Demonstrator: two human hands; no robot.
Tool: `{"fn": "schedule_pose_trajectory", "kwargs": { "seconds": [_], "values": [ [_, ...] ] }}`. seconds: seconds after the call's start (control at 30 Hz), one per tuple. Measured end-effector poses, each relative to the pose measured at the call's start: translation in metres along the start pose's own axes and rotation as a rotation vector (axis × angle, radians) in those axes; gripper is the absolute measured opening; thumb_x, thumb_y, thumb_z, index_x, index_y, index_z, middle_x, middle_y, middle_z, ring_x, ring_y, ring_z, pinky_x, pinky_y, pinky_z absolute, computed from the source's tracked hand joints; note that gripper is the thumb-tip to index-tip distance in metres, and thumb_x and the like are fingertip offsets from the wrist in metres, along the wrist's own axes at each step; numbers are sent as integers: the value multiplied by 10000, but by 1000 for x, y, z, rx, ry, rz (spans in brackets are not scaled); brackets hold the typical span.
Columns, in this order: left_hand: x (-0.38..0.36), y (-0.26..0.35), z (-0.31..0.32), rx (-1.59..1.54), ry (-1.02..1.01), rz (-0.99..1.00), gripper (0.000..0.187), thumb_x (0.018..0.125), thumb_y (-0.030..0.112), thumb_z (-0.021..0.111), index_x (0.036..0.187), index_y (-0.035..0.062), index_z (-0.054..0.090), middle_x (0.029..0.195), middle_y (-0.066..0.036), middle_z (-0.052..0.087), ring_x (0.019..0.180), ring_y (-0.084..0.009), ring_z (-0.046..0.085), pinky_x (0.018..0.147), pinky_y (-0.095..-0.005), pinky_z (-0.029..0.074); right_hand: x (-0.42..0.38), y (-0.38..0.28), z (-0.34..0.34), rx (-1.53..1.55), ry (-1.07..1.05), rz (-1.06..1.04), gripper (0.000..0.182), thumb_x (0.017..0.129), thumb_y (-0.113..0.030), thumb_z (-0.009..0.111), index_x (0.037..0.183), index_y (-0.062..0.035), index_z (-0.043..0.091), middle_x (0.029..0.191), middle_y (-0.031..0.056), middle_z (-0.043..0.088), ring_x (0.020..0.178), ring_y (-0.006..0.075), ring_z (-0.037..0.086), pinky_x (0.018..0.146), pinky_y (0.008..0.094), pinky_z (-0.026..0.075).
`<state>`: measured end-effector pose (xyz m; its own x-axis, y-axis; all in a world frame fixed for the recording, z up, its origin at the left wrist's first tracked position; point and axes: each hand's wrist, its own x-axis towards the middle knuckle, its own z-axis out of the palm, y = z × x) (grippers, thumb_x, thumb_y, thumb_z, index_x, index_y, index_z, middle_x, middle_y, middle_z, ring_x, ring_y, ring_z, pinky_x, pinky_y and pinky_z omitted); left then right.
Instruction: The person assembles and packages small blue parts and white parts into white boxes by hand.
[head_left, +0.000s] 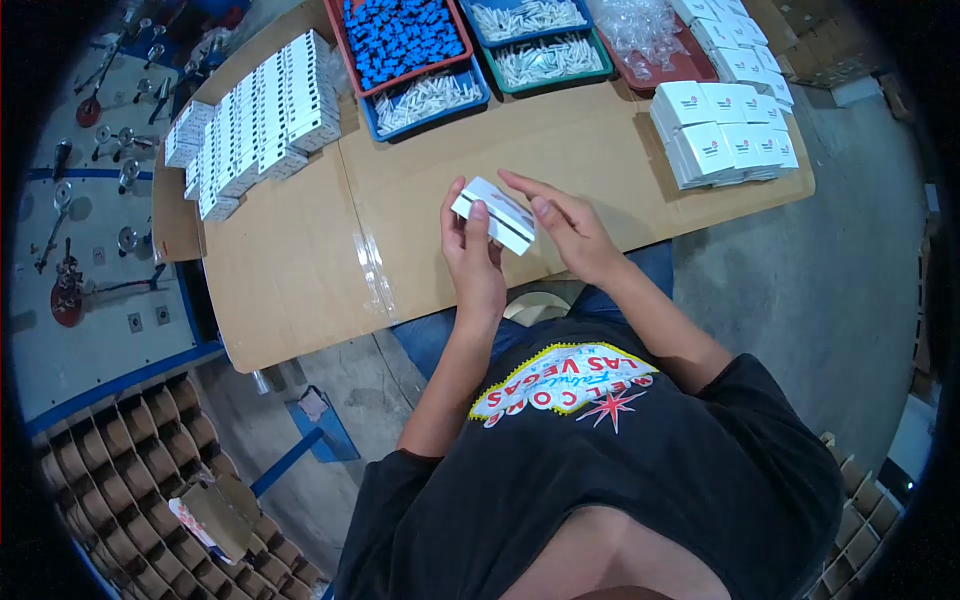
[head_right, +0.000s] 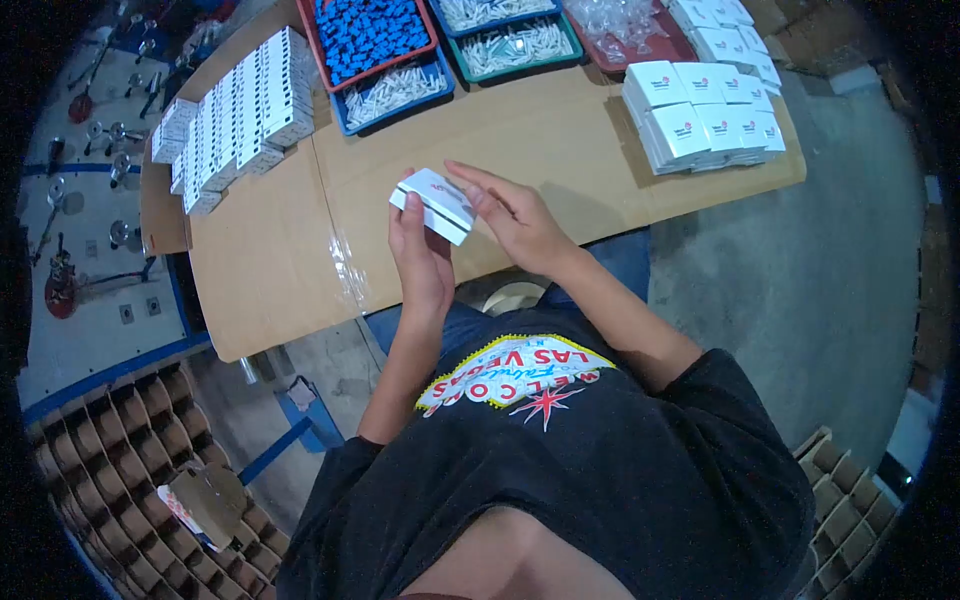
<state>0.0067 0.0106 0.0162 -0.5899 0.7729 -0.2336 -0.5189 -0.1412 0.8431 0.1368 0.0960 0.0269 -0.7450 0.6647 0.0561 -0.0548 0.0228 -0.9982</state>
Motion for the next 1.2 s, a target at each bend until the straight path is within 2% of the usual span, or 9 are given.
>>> {"fn": "schedule_pose_trajectory", "kwargs": {
  "seconds": [0.1, 0.3, 0.43, 0.5, 0.63, 0.77, 1.07, 1.1, 1.2],
  "values": [
    [-1, 7, 1, -67, -24, -117, 636, 1031, 585, 459, 1416, 79, 487, 1249, -76, 606, 1155, -198, 602, 977, -375, 493, 0, 5, -3, -58, -40, -132, 514, 1032, -233, 552, 1490, -11, 471, 1558, 152, 457, 1447, 248, 419, 1174, 379, 333],
    [-1, 17, 2, -170, -86, -292, 735, 992, 692, 432, 1420, 97, 483, 1312, -82, 585, 1221, -206, 568, 1013, -367, 459, 1, -9, -5, -361, -128, -237, 704, 829, -61, 731, 1486, -37, 481, 1556, 181, 449, 1464, 321, 401, 1178, 403, 338],
    [0, 9, -2, -195, -103, -299, 761, 985, 711, 417, 1413, 85, 484, 1291, -71, 596, 1195, -200, 576, 968, -369, 476, 3, 3, 1, -458, -32, -301, 651, 847, -102, 747, 1449, -13, 515, 1512, 183, 492, 1408, 327, 467, 1134, 397, 393],
    [1, -6, -5, 5, -153, 1, 743, 1033, 600, 450, 1506, 30, 384, 1266, -69, 588, 1176, -194, 580, 989, -353, 466, -2, 7, 1, -436, 73, -210, 615, 848, -151, 775, 1400, 9, 556, 1434, 170, 551, 1318, 319, 543, 1074, 389, 446],
    [5, 0, -6, 387, -208, 44, 698, 1056, 501, 472, 1512, -12, 349, 1263, -92, 580, 1178, -194, 585, 963, -334, 488, -2, 1, 0, -520, 49, -289, 589, 852, -184, 780, 1363, 28, 580, 1345, 167, 589, 1236, 304, 588, 1036, 378, 471],
    [5, 9, -1, 71, -77, -185, 477, 1063, 452, 470, 1415, 145, 373, 1186, -124, 595, 987, -215, 684, 755, -331, 577, -2, -5, -5, -436, -59, -232, 544, 862, -134, 739, 1360, 22, 584, 1337, 160, 596, 1228, 303, 592, 1032, 377, 474],
    [0, -2, 0, 168, -56, -202, 514, 1060, 477, 456, 1425, 126, 364, 1120, -102, 605, 922, -181, 673, 742, -301, 565, -5, 6, 4, -421, -16, -214, 481, 897, -57, 660, 1365, 3, 568, 1419, 189, 570, 1269, 333, 592, 1026, 394, 491],
    [-2, 3, 3, 175, -64, -234, 564, 1058, 513, 454, 1419, 82, 410, 1225, -99, 554, 949, -190, 650, 861, -334, 554, -4, 9, 6, -424, -16, -221, 481, 897, -57, 660, 1365, 3, 568, 1419, 189, 570, 1269, 333, 592, 1026, 394, 491],
    [-2, -1, 6, 106, -30, -211, 543, 1052, 521, 465, 1369, 81, 465, 1150, -61, 579, 925, -149, 621, 810, -293, 535, -3, 17, 11, -509, 52, -359, 509, 908, -41, 636, 1403, 2, 526, 1436, 198, 558, 1259, 331, 604, 965, 375, 536]
  ]
}}
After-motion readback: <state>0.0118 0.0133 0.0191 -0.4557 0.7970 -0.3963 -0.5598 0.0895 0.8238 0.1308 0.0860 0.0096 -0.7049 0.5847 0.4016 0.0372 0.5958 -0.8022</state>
